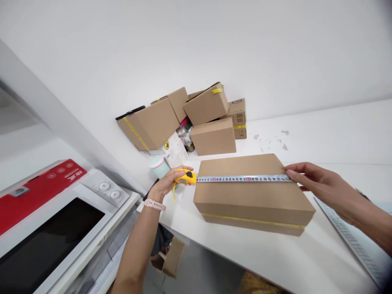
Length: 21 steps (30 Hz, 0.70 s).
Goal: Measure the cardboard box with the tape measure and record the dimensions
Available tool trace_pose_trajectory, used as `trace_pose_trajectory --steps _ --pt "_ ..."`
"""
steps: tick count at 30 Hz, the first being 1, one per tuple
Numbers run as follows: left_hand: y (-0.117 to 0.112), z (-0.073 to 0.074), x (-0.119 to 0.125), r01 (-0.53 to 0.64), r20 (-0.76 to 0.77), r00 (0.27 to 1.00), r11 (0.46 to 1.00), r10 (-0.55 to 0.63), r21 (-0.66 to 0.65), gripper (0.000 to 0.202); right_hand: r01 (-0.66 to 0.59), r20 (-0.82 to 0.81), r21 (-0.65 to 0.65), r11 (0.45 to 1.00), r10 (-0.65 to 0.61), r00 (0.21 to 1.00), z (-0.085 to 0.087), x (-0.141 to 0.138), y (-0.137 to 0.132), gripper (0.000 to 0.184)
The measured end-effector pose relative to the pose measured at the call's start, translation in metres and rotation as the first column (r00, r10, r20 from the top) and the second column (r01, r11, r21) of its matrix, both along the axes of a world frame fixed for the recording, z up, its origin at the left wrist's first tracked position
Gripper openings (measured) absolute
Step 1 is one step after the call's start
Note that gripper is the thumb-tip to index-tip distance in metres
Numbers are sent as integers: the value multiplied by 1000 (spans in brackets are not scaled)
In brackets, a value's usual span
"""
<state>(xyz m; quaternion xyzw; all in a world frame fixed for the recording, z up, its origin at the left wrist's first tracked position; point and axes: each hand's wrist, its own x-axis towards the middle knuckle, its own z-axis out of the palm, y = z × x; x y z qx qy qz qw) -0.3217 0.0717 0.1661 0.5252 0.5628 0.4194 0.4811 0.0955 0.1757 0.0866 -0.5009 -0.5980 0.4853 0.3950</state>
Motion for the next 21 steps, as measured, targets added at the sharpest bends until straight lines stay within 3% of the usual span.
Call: trace_pose_trajectory --steps 2,4,6,8,11,14,16,19,21 --pt "-1 1 3 -18 -6 1000 1000 19 10 51 16 101 86 996 -25 995 0 1 2 45" --pt "-4 2 6 -49 -17 999 999 49 24 52 -19 244 286 958 -53 968 2 2 4 38" --pt "-8 3 9 -80 -34 996 996 81 37 54 -126 370 502 856 -81 926 6 2 5 36" --pt "-14 4 13 -106 -63 992 993 109 50 55 -253 447 601 758 -56 893 10 2 6 38" --pt "-23 8 22 -132 -113 984 988 141 84 55 -339 475 581 740 30 880 13 3 10 39" --pt "-36 15 36 -131 -134 980 984 147 123 54 -341 481 499 797 73 874 22 7 16 42" --pt "-50 17 49 -88 -105 989 990 100 113 56 -341 498 428 837 96 862 37 8 21 46" --pt "-81 10 78 77 61 995 995 -74 -57 64 -378 522 355 855 154 839 70 5 27 49" --pt "-103 -7 106 221 272 948 958 -167 -183 73 -458 531 343 821 232 815 90 -6 33 47"
